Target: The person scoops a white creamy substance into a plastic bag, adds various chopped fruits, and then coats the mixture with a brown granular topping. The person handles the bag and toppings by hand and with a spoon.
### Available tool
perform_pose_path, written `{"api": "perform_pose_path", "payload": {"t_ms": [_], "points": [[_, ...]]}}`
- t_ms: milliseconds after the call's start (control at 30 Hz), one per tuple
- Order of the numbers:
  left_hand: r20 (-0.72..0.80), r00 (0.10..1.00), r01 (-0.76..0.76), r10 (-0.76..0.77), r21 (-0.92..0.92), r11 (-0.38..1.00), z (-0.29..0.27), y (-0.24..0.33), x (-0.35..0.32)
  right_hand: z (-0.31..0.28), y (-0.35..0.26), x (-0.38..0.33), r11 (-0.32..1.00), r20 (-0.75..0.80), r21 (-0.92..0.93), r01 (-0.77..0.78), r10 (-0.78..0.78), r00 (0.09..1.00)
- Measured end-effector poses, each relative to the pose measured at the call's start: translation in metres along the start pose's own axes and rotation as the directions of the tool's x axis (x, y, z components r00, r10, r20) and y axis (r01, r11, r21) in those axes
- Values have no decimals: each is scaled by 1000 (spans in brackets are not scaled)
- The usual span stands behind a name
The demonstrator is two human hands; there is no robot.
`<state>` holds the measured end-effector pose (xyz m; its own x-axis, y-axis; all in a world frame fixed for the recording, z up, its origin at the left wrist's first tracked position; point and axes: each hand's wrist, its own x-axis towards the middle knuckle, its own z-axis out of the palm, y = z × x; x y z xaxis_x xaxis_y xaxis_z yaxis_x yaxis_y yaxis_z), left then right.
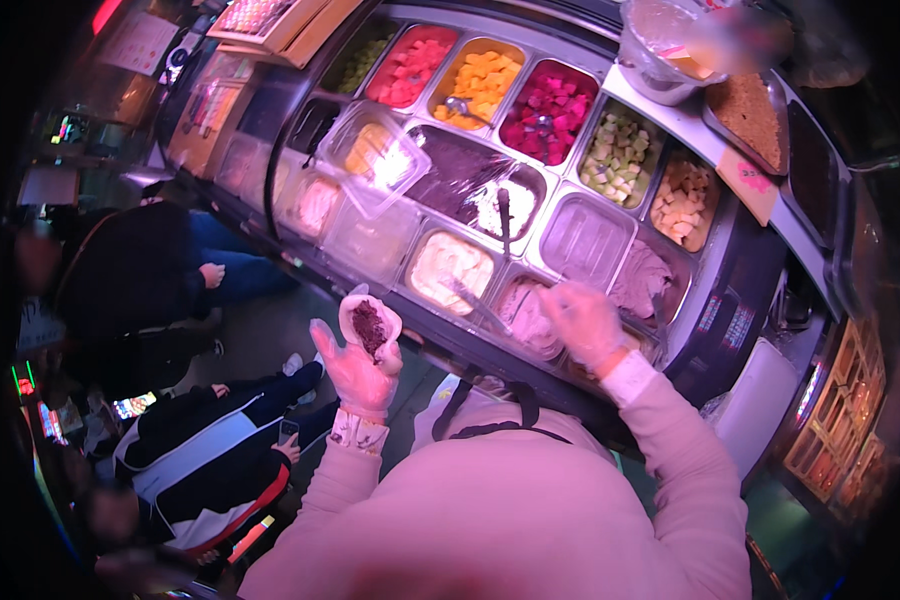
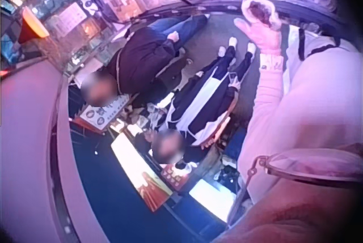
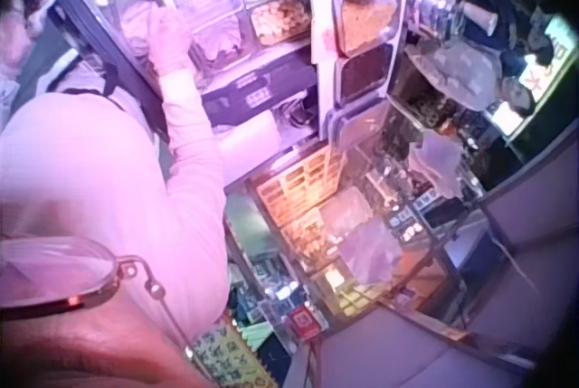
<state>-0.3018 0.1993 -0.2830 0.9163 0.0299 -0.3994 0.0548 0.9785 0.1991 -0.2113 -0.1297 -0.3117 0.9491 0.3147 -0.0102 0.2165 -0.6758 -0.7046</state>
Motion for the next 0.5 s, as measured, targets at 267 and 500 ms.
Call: {"api": "perform_pose_path", "payload": {"t_ms": [267, 500], "points": [[-46, 998, -49, 49, 4, 999, -15, 61, -45, 144, -98, 95, 950, 9, 129, 285, -289, 957], [-35, 999, -13, 22, 243, 970, -34, 163, 18, 264, -182, 236, 979, 317, -6, 203, -190, 929]]}}
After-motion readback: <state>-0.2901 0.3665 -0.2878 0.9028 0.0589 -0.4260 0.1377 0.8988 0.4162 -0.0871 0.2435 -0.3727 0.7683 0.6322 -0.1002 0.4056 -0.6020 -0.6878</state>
